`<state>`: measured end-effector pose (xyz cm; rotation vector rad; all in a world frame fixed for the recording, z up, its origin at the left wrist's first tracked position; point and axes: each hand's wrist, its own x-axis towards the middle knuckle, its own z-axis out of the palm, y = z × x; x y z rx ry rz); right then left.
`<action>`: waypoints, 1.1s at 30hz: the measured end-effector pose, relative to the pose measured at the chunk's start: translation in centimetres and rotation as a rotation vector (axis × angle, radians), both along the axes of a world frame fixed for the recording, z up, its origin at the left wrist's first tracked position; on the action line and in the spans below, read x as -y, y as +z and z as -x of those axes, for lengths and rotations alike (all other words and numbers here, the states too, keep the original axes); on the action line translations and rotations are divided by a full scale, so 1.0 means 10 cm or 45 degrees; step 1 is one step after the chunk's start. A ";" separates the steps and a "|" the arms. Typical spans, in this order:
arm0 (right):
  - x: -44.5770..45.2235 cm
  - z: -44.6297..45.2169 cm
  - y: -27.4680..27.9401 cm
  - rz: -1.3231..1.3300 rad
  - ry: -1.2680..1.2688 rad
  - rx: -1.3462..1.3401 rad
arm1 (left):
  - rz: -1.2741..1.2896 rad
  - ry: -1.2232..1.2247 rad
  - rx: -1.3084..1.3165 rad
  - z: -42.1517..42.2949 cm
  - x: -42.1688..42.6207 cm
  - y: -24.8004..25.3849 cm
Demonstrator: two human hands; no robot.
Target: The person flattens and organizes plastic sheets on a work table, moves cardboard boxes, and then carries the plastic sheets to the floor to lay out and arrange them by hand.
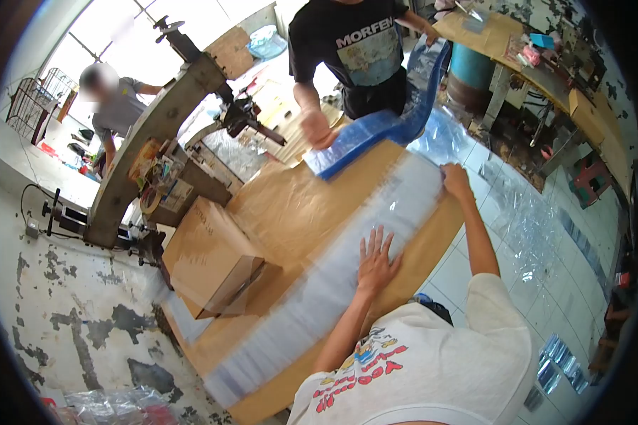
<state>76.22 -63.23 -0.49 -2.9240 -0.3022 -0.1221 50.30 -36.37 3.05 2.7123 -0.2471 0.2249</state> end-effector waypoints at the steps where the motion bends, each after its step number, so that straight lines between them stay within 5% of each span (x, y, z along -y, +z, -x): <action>1: -0.03 -0.01 -0.04 0.002 -0.052 -0.158 | 0.001 0.003 -0.001 0.02 0.00 0.00; 5: -0.26 0.16 -0.20 -0.508 -0.319 -0.064 | -0.021 0.000 -0.014 0.02 0.00 -0.02; 8: -0.50 0.43 -0.21 -0.181 -0.382 0.281 | -0.017 0.004 -0.016 0.04 0.01 -0.03; 16: -0.54 0.47 -0.19 -0.298 -0.423 0.312 | 0.315 0.057 0.166 0.28 -0.13 -0.11; 18: -0.53 0.48 -0.27 -0.317 -0.417 0.330 | 0.451 0.296 0.353 0.58 -0.31 -0.28; 20: -0.51 0.43 -0.30 -0.337 -0.429 0.360 | 0.921 0.731 0.264 0.91 -0.30 0.25; 22: -0.54 0.45 -0.31 -0.357 -0.440 0.395 | 1.069 0.996 0.395 1.28 -0.69 -0.02; 23: -0.54 0.45 -0.26 -0.350 -0.453 0.391 | 0.936 1.117 0.543 1.45 -1.08 -0.38; 25: -0.55 0.49 -0.20 -0.334 -0.461 0.372 | 0.937 1.477 0.424 1.82 -1.35 -0.08; 28: -0.54 0.48 -0.19 -0.326 -0.457 0.394 | 1.824 1.575 0.788 2.25 -1.94 -0.22; 33: -0.53 0.54 -0.21 -0.321 -0.434 0.425 | 1.509 1.609 0.713 2.03 -2.41 -0.11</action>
